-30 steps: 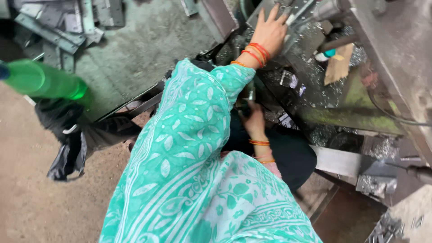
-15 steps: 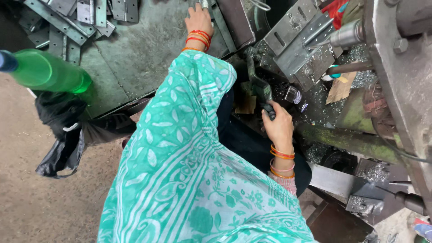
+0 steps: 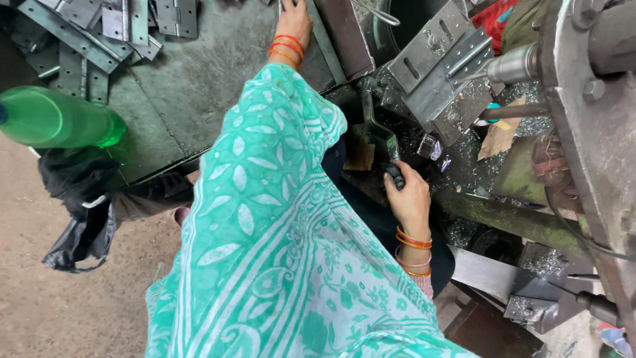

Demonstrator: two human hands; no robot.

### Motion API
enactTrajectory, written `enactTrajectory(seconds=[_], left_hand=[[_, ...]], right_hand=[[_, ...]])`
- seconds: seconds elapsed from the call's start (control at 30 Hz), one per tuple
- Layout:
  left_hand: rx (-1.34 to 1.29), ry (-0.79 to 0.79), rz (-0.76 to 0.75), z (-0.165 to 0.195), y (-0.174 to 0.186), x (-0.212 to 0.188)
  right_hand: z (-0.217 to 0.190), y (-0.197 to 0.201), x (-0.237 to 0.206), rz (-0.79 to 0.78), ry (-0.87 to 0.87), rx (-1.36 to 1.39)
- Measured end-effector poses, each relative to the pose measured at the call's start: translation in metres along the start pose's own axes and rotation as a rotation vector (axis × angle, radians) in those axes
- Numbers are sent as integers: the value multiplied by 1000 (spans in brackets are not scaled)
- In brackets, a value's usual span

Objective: The person repeatedly places metal hinge pieces into a press machine, activates the press with a lever, and removes the processed pieces. The task is performed continuously with a pile of finished pieces accumulating nearby.

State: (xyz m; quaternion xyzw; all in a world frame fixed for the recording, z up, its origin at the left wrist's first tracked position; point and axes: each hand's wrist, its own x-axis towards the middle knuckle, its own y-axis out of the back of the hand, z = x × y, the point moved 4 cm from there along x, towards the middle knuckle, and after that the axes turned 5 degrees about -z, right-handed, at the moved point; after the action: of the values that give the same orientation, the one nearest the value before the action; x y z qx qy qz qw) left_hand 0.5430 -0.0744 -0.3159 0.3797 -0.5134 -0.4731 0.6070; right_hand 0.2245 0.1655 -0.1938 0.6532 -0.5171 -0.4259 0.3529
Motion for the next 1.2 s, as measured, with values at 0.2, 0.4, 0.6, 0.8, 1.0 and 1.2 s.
enactTrajectory(seconds=[0.2, 0.4, 0.6, 0.8, 1.0, 1.2], left_hand=[[157, -264, -129, -8, 20, -90], [-280, -200, -175, -31, 69, -219], [-191, -143, -50, -52, 106, -313], [-278, 340, -42, -55, 121, -350], [-459, 572, 49, -71, 139, -358], [-629, 674, 389, -107, 140, -351]], right_hand=[[3, 8, -32, 12, -17, 14], [10, 8, -71, 16, -31, 9], [10, 5, -108, 37, 66, -3], [7, -3, -137, 45, -6, -17], [3, -8, -148, 25, -31, -14], [-3, -7, -136, 45, 13, -20]])
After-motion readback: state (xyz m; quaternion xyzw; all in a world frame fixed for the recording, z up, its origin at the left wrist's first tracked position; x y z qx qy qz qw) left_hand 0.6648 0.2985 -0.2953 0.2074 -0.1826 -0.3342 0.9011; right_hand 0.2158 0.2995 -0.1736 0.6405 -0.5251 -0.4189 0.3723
